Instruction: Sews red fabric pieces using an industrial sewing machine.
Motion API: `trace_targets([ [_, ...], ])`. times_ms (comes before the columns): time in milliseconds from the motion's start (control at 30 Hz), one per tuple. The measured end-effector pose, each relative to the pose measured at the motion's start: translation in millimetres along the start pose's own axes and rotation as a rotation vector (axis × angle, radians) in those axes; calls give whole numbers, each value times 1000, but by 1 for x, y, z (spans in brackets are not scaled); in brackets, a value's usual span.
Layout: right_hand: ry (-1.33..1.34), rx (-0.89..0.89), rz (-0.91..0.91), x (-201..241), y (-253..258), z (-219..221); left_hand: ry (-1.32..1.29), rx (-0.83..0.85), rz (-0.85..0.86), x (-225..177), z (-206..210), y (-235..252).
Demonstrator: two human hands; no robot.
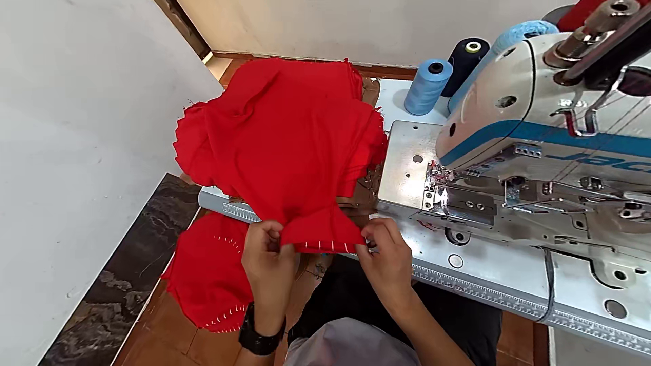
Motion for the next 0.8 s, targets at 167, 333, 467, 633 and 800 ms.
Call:
trace_targets([
  [167, 1375, -269, 931, -23, -27, 49, -1036, 395, -747, 33, 41, -9],
  [333, 1514, -222, 819, -10, -14, 48, -272, 300, 47, -10, 27, -7],
  [467, 1123, -45, 519, -22, -4, 37, -261, 471, 55, -14, 33, 4],
  [633, 1111, 142, 419, -37, 12, 39, -518, 666, -253, 14, 44, 28],
  [800, 1201, 246, 365, -38, 20, 46, -651, 665, -270, 18, 43, 36],
])
Point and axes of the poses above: each hand's wrist, its own y-axis towards the middle knuckle, its own z-axis out of the palm, x = y × z, the point moved 9 cm from there along y, towards the middle knuckle, and after that the axes turned 13 degrees about -z, right-handed, at the moved point
